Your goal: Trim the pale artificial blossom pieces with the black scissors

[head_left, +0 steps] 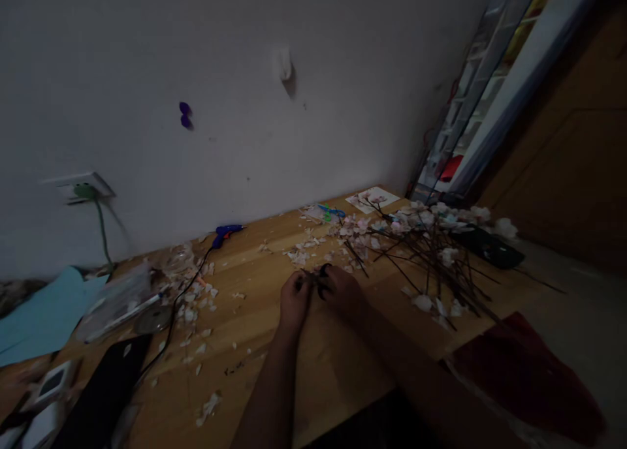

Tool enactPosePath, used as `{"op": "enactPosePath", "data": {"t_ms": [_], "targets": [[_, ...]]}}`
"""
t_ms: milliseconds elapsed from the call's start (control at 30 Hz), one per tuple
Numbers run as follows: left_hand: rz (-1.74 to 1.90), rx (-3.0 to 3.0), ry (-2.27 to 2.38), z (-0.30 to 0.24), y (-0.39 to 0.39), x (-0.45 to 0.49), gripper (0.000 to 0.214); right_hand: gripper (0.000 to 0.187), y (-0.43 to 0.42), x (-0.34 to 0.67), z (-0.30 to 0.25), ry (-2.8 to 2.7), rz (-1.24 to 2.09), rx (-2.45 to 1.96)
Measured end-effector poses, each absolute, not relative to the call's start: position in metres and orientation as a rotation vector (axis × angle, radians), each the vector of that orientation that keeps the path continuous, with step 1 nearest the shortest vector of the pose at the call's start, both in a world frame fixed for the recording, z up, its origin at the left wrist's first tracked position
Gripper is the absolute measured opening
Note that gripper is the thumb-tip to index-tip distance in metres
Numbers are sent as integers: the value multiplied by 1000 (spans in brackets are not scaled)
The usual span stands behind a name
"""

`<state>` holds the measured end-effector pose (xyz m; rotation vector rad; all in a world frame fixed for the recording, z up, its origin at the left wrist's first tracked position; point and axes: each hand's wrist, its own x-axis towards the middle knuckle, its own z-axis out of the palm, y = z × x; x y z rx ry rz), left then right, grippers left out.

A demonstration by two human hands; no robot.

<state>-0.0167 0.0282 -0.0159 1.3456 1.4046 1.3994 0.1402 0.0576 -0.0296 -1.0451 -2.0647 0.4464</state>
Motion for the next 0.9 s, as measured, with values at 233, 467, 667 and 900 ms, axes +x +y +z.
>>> {"op": "enactPosePath", "data": {"t_ms": [233, 467, 667, 900], "targets": [[1286, 1475, 1539, -13, 28, -12, 11, 29, 59, 140, -28, -1952, 389, -1137], [1263, 1586, 1490, -18, 28, -9, 16, 28, 64, 141, -32, -2015, 482, -1064], [1449, 1379, 1535, -13, 26, 0, 14, 26, 61, 138, -32, -2040, 472, -1132], [1584, 1140, 1512, -26, 30, 6, 38, 20, 55, 135, -27, -2010, 428, -1221]]}}
